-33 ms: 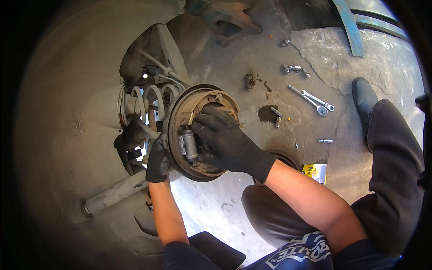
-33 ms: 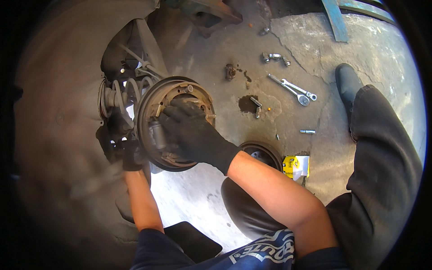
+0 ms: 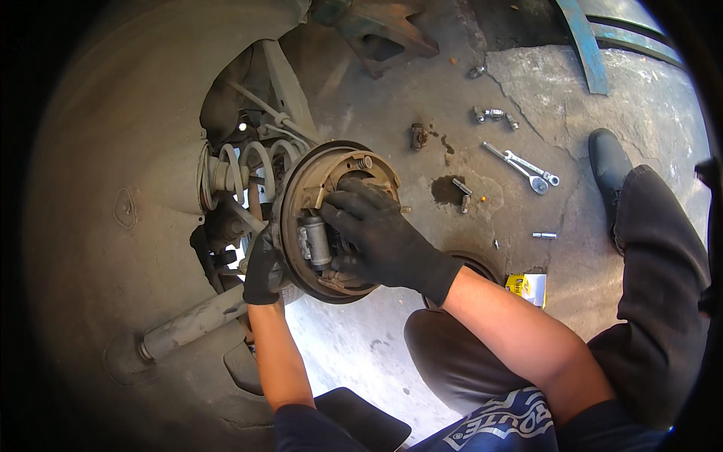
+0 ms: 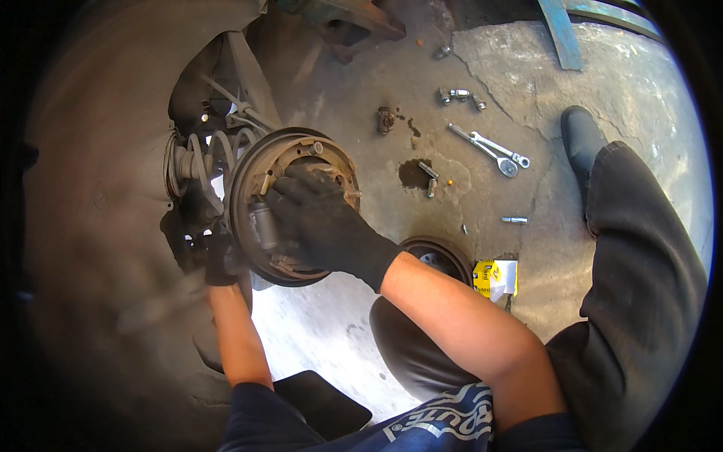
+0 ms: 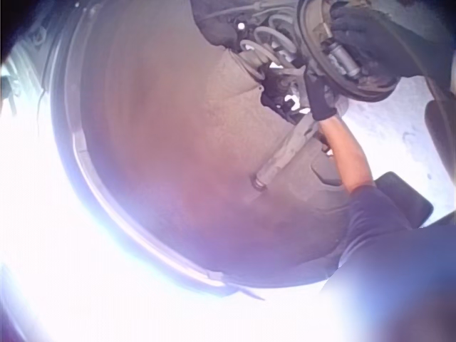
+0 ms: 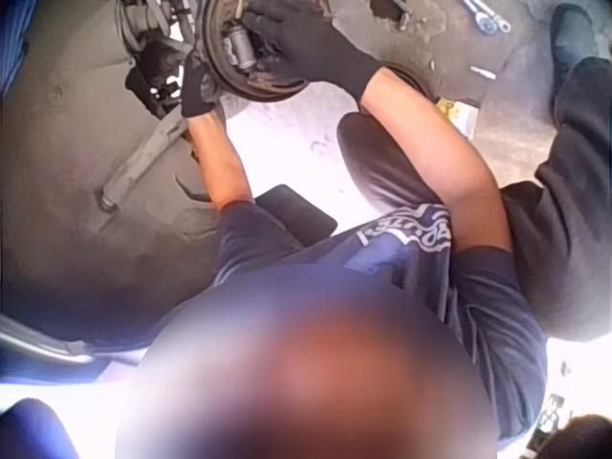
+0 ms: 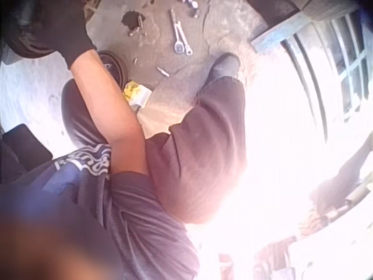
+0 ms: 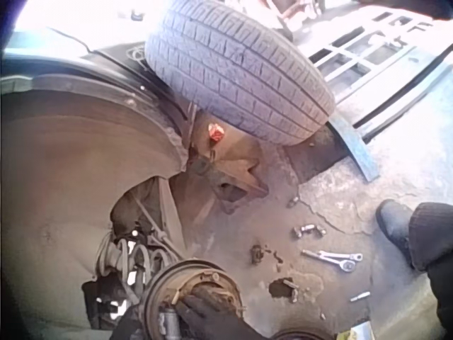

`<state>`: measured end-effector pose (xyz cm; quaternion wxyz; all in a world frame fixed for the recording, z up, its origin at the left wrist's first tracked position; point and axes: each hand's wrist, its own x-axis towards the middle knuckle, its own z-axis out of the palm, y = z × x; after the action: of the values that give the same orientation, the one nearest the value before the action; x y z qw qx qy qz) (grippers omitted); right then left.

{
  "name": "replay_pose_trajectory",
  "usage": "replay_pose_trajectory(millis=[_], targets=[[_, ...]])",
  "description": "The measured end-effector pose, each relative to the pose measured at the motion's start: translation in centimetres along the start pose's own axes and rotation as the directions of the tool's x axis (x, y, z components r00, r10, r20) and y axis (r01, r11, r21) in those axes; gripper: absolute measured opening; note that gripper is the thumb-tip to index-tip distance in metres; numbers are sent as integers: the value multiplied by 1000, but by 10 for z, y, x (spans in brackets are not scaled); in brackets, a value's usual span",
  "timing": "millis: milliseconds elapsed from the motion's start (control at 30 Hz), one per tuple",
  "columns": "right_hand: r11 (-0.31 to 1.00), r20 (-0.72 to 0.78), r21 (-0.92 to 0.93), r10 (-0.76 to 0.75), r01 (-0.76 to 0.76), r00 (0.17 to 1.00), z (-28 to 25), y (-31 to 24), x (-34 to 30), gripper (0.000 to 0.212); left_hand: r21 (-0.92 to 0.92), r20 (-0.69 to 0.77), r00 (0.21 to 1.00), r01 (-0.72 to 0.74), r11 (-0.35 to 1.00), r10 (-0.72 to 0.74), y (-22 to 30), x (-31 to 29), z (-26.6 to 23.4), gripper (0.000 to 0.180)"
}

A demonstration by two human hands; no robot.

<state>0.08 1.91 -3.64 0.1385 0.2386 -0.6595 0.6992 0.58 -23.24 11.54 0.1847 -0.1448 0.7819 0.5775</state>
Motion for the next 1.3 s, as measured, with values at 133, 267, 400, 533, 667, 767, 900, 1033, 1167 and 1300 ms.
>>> replay_pose_trajectory(millis=[133, 267, 400, 533, 667, 767, 900, 1033, 1167, 1300], targets=[[1000, -6, -23, -18, 18, 1000, 0, 4, 2, 79, -98, 91, 996, -6, 995, 15, 6, 5, 6, 51], [1000, 11, 9, -1, 0, 1000, -1, 4, 4, 80, -313, 97, 995, 64, 948, -35, 11, 7, 15, 33], [1000, 28, -19, 15, -14, 999, -3, 2, 3, 80, -116, -28, 999, -19, 993, 16, 10, 4, 21, 34], [1000, 55, -2, 26, -26, 998, -4, 1, 4, 80, -193, 94, 995, 42, 980, -24, 7, 6, 10, 45], [999, 64, 12, 31, -32, 997, -6, 0, 7, 81, -226, 104, 995, 12, 974, 12, -3, 4, -1, 61], [998, 71, 27, 52, -54, 996, -10, -3, 7, 79, -109, -35, 999, 16, 994, -20, -5, 1, -4, 67], [979, 47, 148, 134, -140, 990, -13, -12, 10, 65, -109, 99, 995, -14, 994, 25, 0, 3, 5, 65], [979, -41, 87, 186, -182, 982, -4, -25, 18, 55, -32, 75, 997, -11, 999, 13, 7, 6, 20, 53], [959, -21, 75, 275, -272, 961, -1, -27, 25, 47, 182, 81, 991, -115, 977, 102, 8, 8, 25, 50], [957, 39, 110, 266, -269, 963, -5, -23, 25, 47, 130, 44, 997, -74, 989, 69, -4, 16, 16, 66]])
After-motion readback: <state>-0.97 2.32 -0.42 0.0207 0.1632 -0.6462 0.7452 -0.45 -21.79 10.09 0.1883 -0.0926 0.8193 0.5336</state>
